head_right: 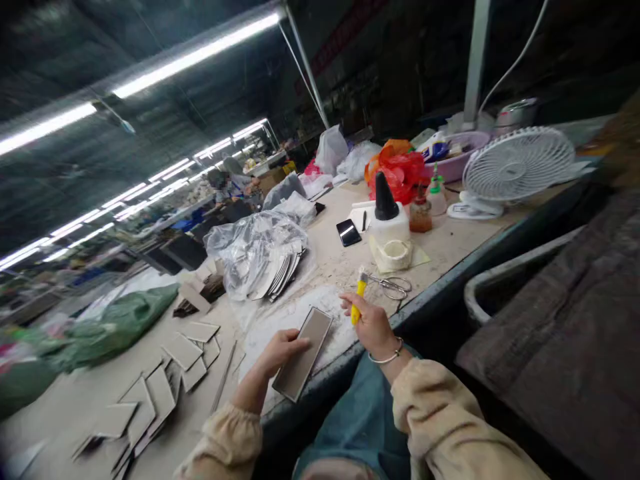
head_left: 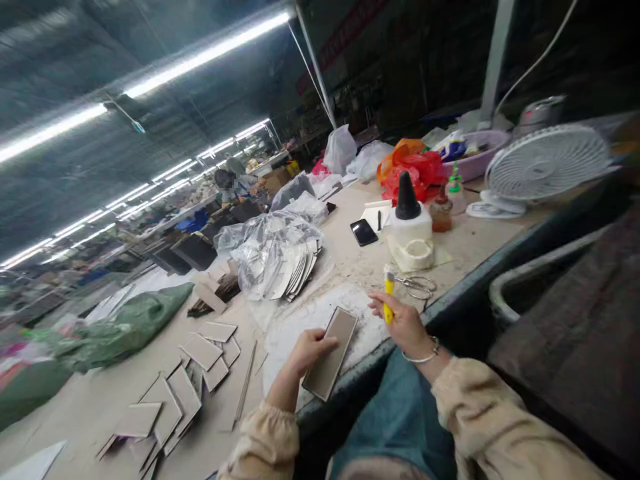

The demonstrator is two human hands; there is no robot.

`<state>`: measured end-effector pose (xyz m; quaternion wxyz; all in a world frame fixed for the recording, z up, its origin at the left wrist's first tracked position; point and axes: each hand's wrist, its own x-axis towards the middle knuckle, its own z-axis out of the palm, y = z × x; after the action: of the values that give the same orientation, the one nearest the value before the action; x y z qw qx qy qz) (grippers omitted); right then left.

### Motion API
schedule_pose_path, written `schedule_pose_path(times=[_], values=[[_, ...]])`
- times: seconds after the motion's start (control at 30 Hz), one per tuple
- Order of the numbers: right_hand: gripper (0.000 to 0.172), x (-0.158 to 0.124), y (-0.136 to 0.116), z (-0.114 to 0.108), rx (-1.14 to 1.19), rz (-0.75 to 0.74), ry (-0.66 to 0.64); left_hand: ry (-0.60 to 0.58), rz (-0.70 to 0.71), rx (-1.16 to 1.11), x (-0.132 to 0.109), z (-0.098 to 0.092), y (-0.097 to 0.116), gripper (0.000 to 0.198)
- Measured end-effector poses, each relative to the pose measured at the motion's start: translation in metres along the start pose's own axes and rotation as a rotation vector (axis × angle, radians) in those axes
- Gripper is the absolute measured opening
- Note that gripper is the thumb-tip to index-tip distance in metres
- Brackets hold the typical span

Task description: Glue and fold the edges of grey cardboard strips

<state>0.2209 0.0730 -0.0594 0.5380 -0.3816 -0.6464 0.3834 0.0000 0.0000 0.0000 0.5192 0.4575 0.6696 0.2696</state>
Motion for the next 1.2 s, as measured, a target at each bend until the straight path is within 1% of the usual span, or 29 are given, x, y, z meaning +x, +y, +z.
schedule_pose_path(times=[0.1,0.23,0.4,0.53,0.67,0.8,0.93,1.03,1.1,1.17,1.2], values=[[0.028,-0.001,-0.005,0.000,-0.089,-0.033,-0.027,0.025,0.075,-0.124,-0.019,0.001,-0.008,0.040],[0.026,-0.002,-0.019,0.006,-0.096,-0.033,-0.033,0.076,0.112,-0.304,-0.036,0.010,-0.018,0.039],[0.025,-0.004,-0.038,0.017,0.121,0.099,-0.016,0.092,0.085,-0.496,-0.042,0.027,-0.026,0.038],[0.019,-0.005,-0.045,0.021,0.121,0.106,-0.053,0.077,0.066,-0.560,-0.041,0.034,-0.029,0.041],[0.012,-0.004,-0.048,0.021,0.065,0.059,-0.110,0.081,0.048,-0.580,-0.040,0.039,-0.034,0.040],[0.005,-0.005,-0.047,0.021,-0.067,-0.048,-0.140,0.071,0.039,-0.599,-0.041,0.046,-0.037,0.041],[0.007,-0.008,-0.041,0.023,-0.237,-0.209,-0.136,0.077,0.028,-0.625,-0.041,0.055,-0.039,0.040],[0.008,-0.010,-0.038,0.024,-0.324,-0.334,-0.144,0.084,0.041,-0.612,-0.041,0.058,-0.040,0.043],[0.007,-0.012,-0.038,0.025,-0.327,-0.343,-0.144,0.092,0.038,-0.605,-0.041,0.059,-0.040,0.046],[0.007,-0.014,-0.039,0.024,-0.303,-0.292,-0.130,0.091,0.040,-0.606,-0.041,0.061,-0.040,0.048],[0.009,-0.015,-0.039,0.023,-0.290,-0.253,-0.111,0.090,0.043,-0.604,-0.042,0.062,-0.039,0.049]])
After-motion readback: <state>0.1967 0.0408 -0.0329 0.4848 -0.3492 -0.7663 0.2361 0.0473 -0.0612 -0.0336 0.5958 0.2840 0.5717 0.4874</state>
